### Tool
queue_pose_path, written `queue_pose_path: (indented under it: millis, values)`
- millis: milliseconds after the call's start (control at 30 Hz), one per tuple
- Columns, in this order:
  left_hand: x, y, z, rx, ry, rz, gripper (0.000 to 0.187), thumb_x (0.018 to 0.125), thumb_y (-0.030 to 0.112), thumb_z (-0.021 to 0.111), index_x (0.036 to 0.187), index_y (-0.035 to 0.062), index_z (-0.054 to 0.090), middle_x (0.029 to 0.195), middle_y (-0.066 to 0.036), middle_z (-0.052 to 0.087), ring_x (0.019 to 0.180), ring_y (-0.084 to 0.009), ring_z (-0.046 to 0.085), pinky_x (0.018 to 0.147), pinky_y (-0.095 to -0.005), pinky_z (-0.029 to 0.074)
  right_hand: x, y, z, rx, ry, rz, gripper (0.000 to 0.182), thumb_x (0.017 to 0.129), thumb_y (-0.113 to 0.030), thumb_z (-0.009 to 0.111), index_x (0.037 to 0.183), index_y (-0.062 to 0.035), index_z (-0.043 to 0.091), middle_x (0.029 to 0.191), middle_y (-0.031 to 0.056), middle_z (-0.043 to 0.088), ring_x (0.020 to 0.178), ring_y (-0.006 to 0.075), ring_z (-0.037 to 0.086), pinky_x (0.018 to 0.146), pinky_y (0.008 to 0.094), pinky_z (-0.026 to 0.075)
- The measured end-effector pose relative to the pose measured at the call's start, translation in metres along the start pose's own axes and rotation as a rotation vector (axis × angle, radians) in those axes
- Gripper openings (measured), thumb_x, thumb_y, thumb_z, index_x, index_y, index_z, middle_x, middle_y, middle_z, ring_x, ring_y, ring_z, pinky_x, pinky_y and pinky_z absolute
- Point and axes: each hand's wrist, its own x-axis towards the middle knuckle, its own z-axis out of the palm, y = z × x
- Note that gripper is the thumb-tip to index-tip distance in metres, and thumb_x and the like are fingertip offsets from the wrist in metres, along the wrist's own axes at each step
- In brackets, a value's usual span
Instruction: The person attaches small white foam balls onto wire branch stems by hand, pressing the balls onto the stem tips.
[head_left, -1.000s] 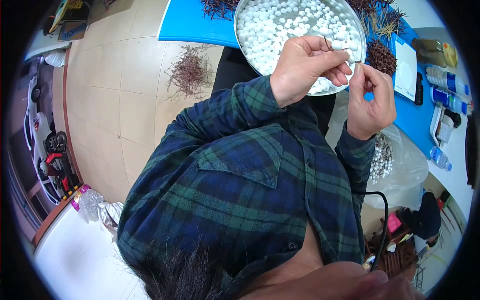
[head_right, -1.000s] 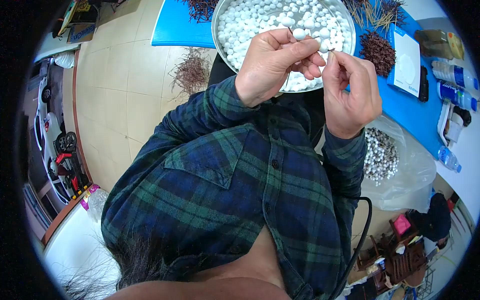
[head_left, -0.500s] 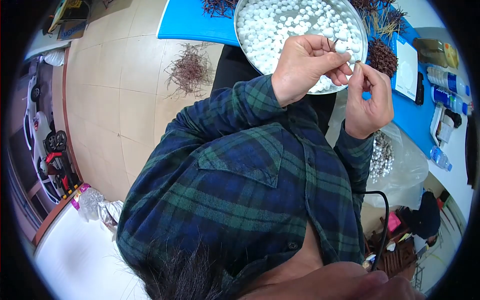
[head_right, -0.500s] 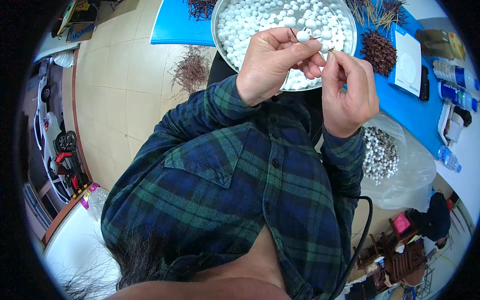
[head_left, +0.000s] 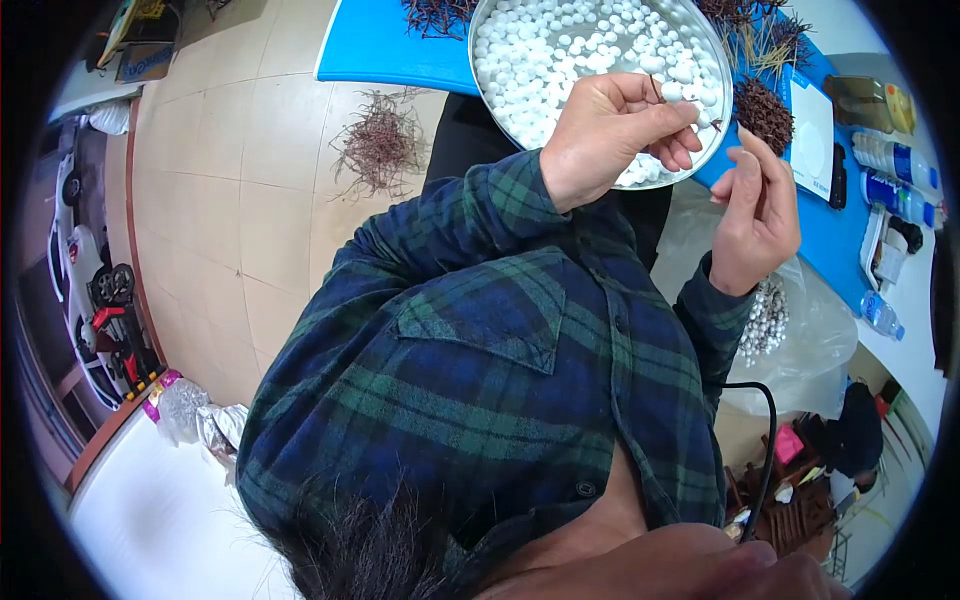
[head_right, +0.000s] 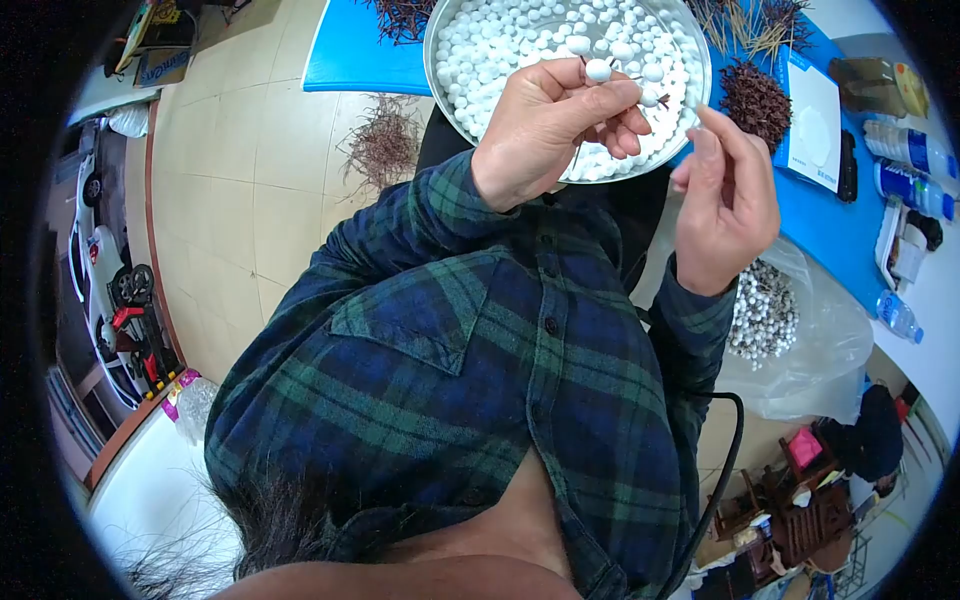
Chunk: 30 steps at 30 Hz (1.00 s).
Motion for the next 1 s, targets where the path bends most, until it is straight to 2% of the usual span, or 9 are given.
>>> queue_pose_path:
  millis: [133, 267, 433, 500, 633, 767, 867, 933, 1000]
  values:
    - [-0.002, 0.0, 0.002, -0.011, 0.017, -0.044, 0.014, 0.086, 0.008, 0.062, 0.091, -0.0056, 0.062, 0.079, -0.016, 0.065, 0.062, -0.0174, 0.063, 0.06, -0.0223, 0.053, -0.013, 0.005, -0.006, -0.09, 0.021, -0.019, 0.012, 0.076, 0.003, 0.067, 0.087, -0.0002, 0.064, 0.075, 0.0057, 0.06, 0.052, 0.0099, 0.044, 0.046, 0.022, 0.037]
    - [-0.002, -0.012, 0.006, -0.002, 0.037, 0.007, 0.015, 0.087, 0.009, 0.061, 0.095, -0.0042, 0.063, 0.085, -0.014, 0.066, 0.071, -0.0175, 0.064, 0.067, -0.023, 0.053, -0.022, -0.004, 0.01, -0.176, -0.106, -0.113, 0.01, 0.076, 0.001, 0.067, 0.086, -0.0005, 0.064, 0.073, 0.0045, 0.058, 0.05, 0.0102, 0.042, 0.046, 0.0228, 0.035]
    - [-0.012, -0.01, 0.015, 0.068, 0.027, -0.115, 0.018, 0.088, 0.01, 0.061, 0.1, -0.0039, 0.063, 0.093, -0.014, 0.066, 0.082, -0.0183, 0.064, 0.076, -0.0235, 0.052, -0.028, -0.001, 0.029, -0.234, -0.056, -0.122, 0.011, 0.074, 0.001, 0.069, 0.083, 0.0001, 0.063, 0.07, 0.0035, 0.056, 0.049, 0.0112, 0.04, 0.045, 0.0225, 0.033]
    - [-0.013, -0.011, 0.016, 0.072, -0.001, -0.12, 0.017, 0.088, 0.009, 0.061, 0.098, -0.0043, 0.063, 0.09, -0.013, 0.066, 0.08, -0.017, 0.063, 0.074, -0.0223, 0.051, -0.029, -0.001, 0.031, -0.242, -0.033, -0.102, 0.011, 0.073, 0.001, 0.069, 0.083, 0.0001, 0.063, 0.07, 0.0034, 0.056, 0.049, 0.0114, 0.04, 0.045, 0.0225, 0.033]
    - [-0.021, -0.021, 0.024, 0.054, -0.087, -0.169, 0.016, 0.086, 0.009, 0.062, 0.093, -0.0055, 0.064, 0.082, -0.012, 0.065, 0.075, -0.0129, 0.062, 0.07, -0.0185, 0.05, -0.047, -0.004, 0.01, -0.29, 0.028, -0.015, 0.013, 0.072, 0.002, 0.069, 0.083, 0.0, 0.063, 0.069, 0.0033, 0.056, 0.049, 0.0121, 0.04, 0.046, 0.0225, 0.033]
    - [-0.025, -0.02, 0.024, 0.26, -0.291, -0.187, 0.02, 0.087, 0.007, 0.061, 0.103, -0.0048, 0.062, 0.103, -0.017, 0.064, 0.087, -0.0201, 0.063, 0.082, -0.0258, 0.051, -0.07, -0.006, -0.026, -0.37, 0.118, 0.102, 0.012, 0.073, 0.001, 0.069, 0.083, -0.0003, 0.063, 0.068, 0.0026, 0.056, 0.05, 0.012, 0.041, 0.046, 0.0227, 0.034]
    - [-0.025, -0.021, 0.017, 0.31, -0.355, -0.249, 0.02, 0.087, 0.007, 0.061, 0.103, -0.0048, 0.062, 0.102, -0.017, 0.064, 0.086, -0.0204, 0.063, 0.081, -0.0263, 0.051, -0.109, 0.033, -0.067, -0.479, 0.211, 0.135, 0.011, 0.073, 0.001, 0.068, 0.083, -0.0007, 0.065, 0.065, 0.0019, 0.055, 0.05, 0.0113, 0.042, 0.047, 0.0219, 0.034]
    - [-0.023, -0.022, 0.016, 0.368, -0.392, -0.279, 0.02, 0.087, 0.006, 0.061, 0.103, -0.0048, 0.062, 0.101, -0.017, 0.064, 0.085, -0.0206, 0.063, 0.081, -0.0267, 0.051, -0.135, 0.056, -0.098, -0.422, 0.378, 0.348, 0.007, 0.076, -0.004, 0.066, 0.082, -0.0007, 0.065, 0.063, 0.0022, 0.056, 0.051, 0.0118, 0.043, 0.049, 0.0218, 0.036]
    - [-0.023, -0.022, 0.015, 0.362, -0.394, -0.298, 0.019, 0.087, 0.006, 0.061, 0.103, -0.0048, 0.062, 0.1, -0.017, 0.064, 0.085, -0.0206, 0.063, 0.081, -0.0266, 0.051, -0.164, 0.084, -0.126, -0.468, 0.332, 0.423, 0.007, 0.076, -0.006, 0.066, 0.082, -0.0006, 0.065, 0.063, 0.0031, 0.056, 0.051, 0.0129, 0.044, 0.05, 0.0226, 0.037]
